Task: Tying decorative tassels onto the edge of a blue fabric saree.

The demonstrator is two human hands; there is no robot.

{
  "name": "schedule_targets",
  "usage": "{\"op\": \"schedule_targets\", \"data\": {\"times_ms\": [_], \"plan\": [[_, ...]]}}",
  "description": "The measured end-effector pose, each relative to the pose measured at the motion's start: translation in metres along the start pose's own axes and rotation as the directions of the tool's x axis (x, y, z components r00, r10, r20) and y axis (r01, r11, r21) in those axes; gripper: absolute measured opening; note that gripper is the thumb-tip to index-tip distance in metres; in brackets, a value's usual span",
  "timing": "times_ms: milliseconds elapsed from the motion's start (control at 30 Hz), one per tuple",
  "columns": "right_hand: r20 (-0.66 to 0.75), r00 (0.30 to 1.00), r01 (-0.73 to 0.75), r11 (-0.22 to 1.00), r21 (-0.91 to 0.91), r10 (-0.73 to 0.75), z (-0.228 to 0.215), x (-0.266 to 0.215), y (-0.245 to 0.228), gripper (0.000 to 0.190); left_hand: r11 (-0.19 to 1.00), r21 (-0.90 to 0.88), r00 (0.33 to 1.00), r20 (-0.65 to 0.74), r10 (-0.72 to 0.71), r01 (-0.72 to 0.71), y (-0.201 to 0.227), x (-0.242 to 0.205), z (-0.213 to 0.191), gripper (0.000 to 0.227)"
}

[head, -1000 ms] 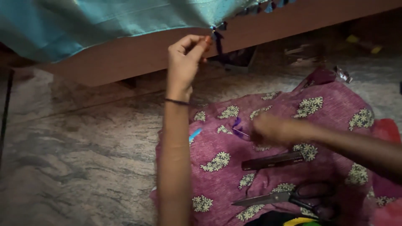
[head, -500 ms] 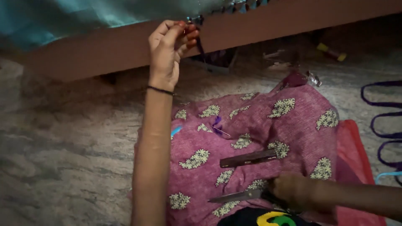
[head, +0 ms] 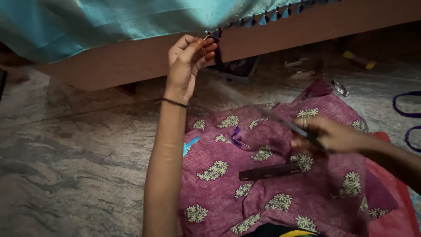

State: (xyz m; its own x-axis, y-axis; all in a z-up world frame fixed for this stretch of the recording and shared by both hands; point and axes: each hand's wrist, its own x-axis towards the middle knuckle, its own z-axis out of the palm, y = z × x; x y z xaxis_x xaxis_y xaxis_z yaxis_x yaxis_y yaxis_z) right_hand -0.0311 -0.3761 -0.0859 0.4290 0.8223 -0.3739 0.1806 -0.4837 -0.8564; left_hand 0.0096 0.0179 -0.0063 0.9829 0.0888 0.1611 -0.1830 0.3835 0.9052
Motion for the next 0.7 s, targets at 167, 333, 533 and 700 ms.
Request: {"op": "schedule_targets", "data": {"times_ms": [167,333,533,700], "plan": [[-0.141,0.958,0.285,0.869,0.404,-0.249,-0.019,0.023,-0.006,0.035,0.999,-0.032,1.000,0.013,0.018,-0.018,-0.009,0.003,-0.010,0.007],[-0.086,0.924,0.337,0.689,0.642,-0.372,-0.020,0.035,-0.019,0.036,1.000,-0.014,1.000,-0.003,0.006,-0.006,-0.003,0.000,-0.006,0.007],[-0.086,0.962,0.252,0.718,0.649,-0.260,-0.023,0.034,-0.025,0.040,0.998,0.032,0.997,-0.033,0.064,-0.063,0.002,-0.002,-0.003,0.008],[-0.078,0.970,0.230,0.755,0.614,-0.232,-0.028,0.027,-0.030,0.039,0.999,-0.015,0.999,-0.030,0.035,-0.036,-0.004,-0.002,-0.002,0.008]]}}
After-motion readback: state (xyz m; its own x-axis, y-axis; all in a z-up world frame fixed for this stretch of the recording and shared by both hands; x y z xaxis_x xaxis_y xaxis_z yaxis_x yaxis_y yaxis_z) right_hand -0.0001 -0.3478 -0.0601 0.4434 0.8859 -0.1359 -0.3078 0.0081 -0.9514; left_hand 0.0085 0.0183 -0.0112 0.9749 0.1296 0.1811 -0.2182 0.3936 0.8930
